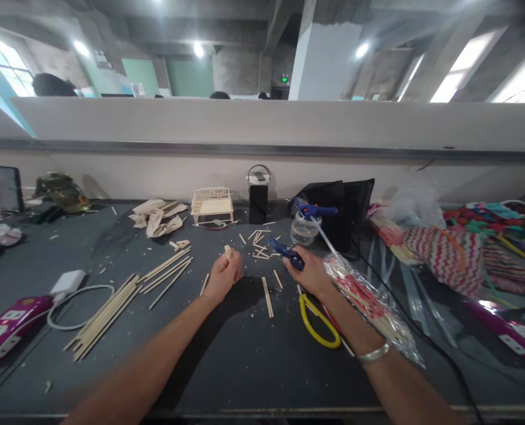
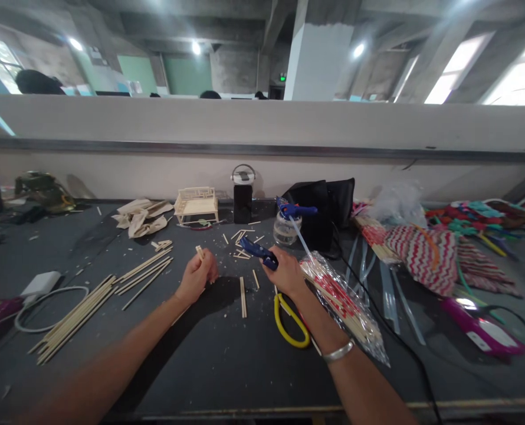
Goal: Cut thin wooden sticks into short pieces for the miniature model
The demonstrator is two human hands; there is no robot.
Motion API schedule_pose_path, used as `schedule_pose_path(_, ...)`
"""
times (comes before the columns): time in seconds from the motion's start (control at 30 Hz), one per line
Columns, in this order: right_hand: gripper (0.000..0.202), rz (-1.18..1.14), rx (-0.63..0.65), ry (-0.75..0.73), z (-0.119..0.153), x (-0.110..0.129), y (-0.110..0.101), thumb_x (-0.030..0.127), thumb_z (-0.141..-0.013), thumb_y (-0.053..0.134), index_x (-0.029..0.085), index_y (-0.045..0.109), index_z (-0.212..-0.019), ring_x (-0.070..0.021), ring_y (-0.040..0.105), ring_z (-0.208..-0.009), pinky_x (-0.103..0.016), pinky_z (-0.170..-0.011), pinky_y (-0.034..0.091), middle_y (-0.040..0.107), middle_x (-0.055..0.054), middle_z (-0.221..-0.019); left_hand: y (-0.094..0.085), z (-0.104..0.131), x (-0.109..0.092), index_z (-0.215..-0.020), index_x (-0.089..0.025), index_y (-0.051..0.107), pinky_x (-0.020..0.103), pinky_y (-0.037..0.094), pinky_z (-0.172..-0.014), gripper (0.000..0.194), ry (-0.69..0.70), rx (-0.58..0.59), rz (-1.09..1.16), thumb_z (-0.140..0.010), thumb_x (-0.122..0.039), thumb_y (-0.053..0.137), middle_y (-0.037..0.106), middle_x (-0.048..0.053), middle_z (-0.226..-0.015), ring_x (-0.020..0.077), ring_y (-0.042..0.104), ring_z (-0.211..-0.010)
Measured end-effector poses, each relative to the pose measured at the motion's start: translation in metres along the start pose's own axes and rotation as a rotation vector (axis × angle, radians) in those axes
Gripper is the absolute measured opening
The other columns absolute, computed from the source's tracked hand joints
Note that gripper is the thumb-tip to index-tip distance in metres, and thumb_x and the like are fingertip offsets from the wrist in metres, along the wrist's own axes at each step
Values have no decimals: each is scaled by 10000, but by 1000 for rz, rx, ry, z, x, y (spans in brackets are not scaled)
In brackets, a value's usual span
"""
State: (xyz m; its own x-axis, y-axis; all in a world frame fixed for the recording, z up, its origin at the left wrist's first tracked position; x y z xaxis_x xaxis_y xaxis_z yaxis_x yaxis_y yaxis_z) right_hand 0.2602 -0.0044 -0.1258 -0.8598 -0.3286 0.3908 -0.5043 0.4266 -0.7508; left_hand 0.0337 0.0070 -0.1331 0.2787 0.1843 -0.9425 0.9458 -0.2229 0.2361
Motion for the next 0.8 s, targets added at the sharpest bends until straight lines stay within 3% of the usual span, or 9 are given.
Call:
schedule_pose_path(0.37, 168, -38, -4, -28, 0, 1, -1, 379, -828, 513, 214, 546, -830, -191, 599, -664, -271, -636, 433, 634, -25, -732, 2, 2, 3, -622, -195, 359, 183, 273, -419, 474, -8, 40, -104, -787, -593, 557, 326, -96, -484, 43, 305, -421)
schedule_pose_path(0.57, 151, -55, -2, -65, 1, 4, -1, 346, -825, 531, 208, 555, -882, -209, 620, -753, -286, -692, 451, 650, -47, -809, 4, 1, 0, -631, -198, 367, 175, 269, -402, 475, -42, -2, -71, -765, -605, 571, 326, -101, -482, 42, 282, -409)
schedule_pose_path(0.8, 161, -60, 14, -70, 1, 5, -1, 351, -829, 533, 201, 549, -885, -209, 616, -745, -283, -681, 451, 651, -54, -820, 2, 2, -3, -612, -192, 373, 181, 308, -430, 483, 17, -28, -104, -791, -611, 532, 348, -89, -490, 47, 327, -434)
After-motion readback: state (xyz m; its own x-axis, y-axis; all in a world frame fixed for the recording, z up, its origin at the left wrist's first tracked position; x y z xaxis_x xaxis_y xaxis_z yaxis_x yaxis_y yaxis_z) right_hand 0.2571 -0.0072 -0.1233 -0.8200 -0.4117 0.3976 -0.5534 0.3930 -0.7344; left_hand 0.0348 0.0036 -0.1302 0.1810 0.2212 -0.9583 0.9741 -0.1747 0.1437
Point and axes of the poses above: each hand's wrist, its own z-axis away from the middle knuckle, its own y-axis out of the palm, x = y × z, the point moved 2 cm from there along -z, towards the middle knuckle
